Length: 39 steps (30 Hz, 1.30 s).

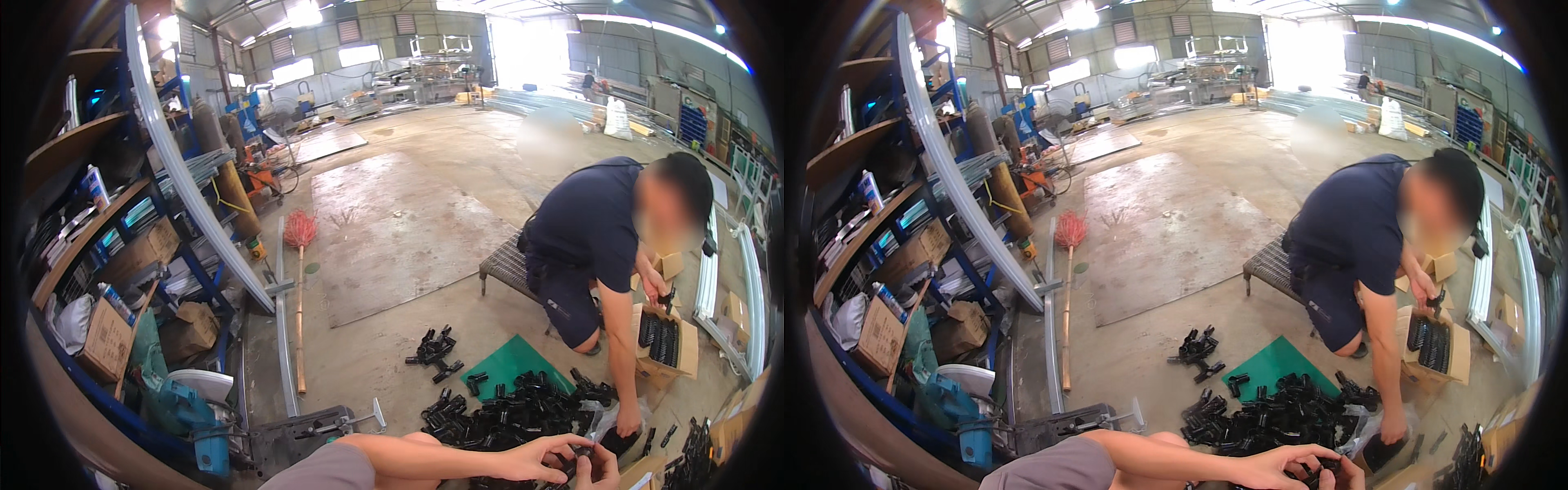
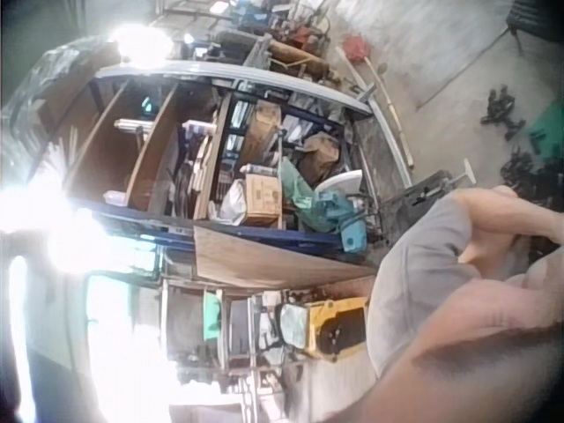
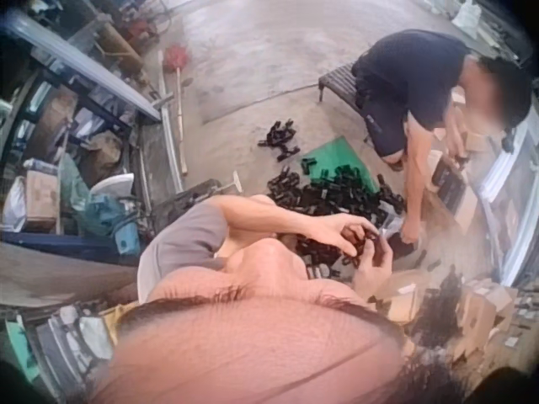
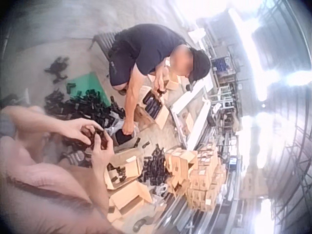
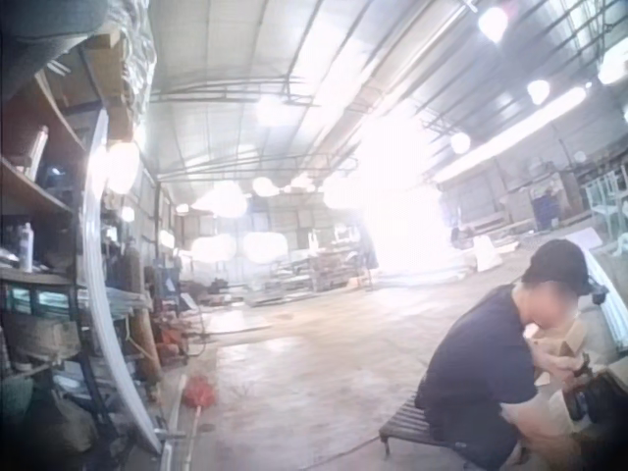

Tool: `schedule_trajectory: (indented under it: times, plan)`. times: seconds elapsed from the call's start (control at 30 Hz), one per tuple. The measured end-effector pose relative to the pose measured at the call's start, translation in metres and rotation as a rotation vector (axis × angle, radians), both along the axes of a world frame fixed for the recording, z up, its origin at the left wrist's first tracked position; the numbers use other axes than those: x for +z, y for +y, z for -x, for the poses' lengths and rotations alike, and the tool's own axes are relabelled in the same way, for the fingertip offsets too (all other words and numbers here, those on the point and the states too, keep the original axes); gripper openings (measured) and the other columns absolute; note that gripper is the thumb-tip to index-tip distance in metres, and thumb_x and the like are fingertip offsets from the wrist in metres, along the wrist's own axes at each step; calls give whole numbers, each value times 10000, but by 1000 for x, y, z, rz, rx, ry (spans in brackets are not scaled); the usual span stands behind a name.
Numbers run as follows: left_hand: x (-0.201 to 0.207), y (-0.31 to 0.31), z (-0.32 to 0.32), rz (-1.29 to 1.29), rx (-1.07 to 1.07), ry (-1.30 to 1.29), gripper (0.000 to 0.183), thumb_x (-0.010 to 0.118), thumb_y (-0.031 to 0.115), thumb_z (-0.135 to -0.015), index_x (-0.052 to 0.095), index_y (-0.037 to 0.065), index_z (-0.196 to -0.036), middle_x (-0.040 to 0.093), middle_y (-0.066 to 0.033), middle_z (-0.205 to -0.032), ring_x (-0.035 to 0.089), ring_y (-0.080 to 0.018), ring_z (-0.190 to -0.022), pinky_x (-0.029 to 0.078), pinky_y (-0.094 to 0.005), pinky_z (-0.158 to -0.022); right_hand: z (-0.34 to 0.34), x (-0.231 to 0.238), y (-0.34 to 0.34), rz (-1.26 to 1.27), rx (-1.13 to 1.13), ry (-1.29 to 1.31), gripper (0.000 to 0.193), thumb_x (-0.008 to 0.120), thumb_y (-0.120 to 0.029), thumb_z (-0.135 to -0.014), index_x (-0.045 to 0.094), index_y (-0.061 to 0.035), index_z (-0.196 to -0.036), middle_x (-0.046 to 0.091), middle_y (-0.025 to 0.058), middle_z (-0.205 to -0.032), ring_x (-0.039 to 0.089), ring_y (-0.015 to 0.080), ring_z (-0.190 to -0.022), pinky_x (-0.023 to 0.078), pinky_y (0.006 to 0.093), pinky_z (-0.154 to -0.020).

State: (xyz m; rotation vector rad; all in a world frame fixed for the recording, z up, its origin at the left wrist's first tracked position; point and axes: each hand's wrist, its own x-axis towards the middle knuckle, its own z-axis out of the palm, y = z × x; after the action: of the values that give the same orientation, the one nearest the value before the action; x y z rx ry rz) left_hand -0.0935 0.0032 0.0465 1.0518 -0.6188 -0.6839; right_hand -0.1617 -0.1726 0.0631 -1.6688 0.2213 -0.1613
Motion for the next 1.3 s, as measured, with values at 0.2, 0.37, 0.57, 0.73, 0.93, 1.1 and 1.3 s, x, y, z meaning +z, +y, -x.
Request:
schedule_trajectory:
  times: [0.2, 0.37, 0.57, 0.73, 0.93, 1.1, 1.3]
  plan:
    - [-1, 4, -2, 1, -4, -27, 684, 725, -19, -882, 422, 60, -1490, 637, -157, -1165, 676, -225, -1014, 579, -353, -826, -4, 2, -4, 25, 45, 101, 358, 628, -101, -1014, 541, 46, -1327, 650, 157, -1221, 642, 219, -1060, 544, 327, -908]
    - [-2, 0, 3, -59, 13, -108, 678, 732, -3, -879, 446, 78, -1488, 637, -168, -1219, 679, -223, -1005, 585, -348, -806, -1, -12, -17, 74, 67, 11, 321, 605, -46, -1011, 546, 47, -1313, 637, 162, -1243, 615, 229, -1139, 507, 354, -988]
    - [-15, -3, -6, -46, 20, -238, 750, 665, -47, -842, 415, 140, -1525, 558, -56, -1159, 557, -86, -937, 507, -270, -868, 7, -8, -18, 104, 61, -8, 347, 609, -42, -1007, 535, 41, -1335, 628, 167, -1279, 610, 244, -1168, 486, 358, -1020]
    - [4, 13, -18, -157, 75, -253, 626, 680, -68, -867, 506, 51, -1457, 604, -114, -1358, 634, -186, -1154, 547, -339, -938, -8, 13, 3, 92, 3, -9, 396, 656, -4, -944, 584, 33, -1332, 645, 118, -1205, 618, 182, -1084, 499, 313, -948]
    - [20, 9, -15, -230, 116, -314, 597, 719, -30, -876, 549, 90, -1436, 645, -114, -1286, 666, -187, -1091, 561, -354, -947, -6, 18, -4, -25, 43, -153, 436, 719, 49, -876, 635, 28, -1303, 668, 77, -1079, 644, 130, -956, 522, 266, -866]
    - [9, 1, -5, -124, 111, -176, 627, 737, -7, -880, 509, 73, -1458, 661, -102, -1239, 665, -168, -1082, 568, -347, -934, 6, 17, -9, 90, 45, -228, 433, 755, 15, -854, 655, 27, -1275, 689, 106, -1066, 669, 160, -952, 538, 285, -837]
    - [6, 13, -5, -204, 102, -343, 584, 757, 12, -874, 554, 76, -1417, 661, -103, -1186, 684, -174, -1027, 579, -338, -927, 6, 17, -2, 178, 46, -246, 440, 797, -43, -825, 678, 14, -1245, 704, 116, -1005, 686, 175, -913, 547, 299, -815]
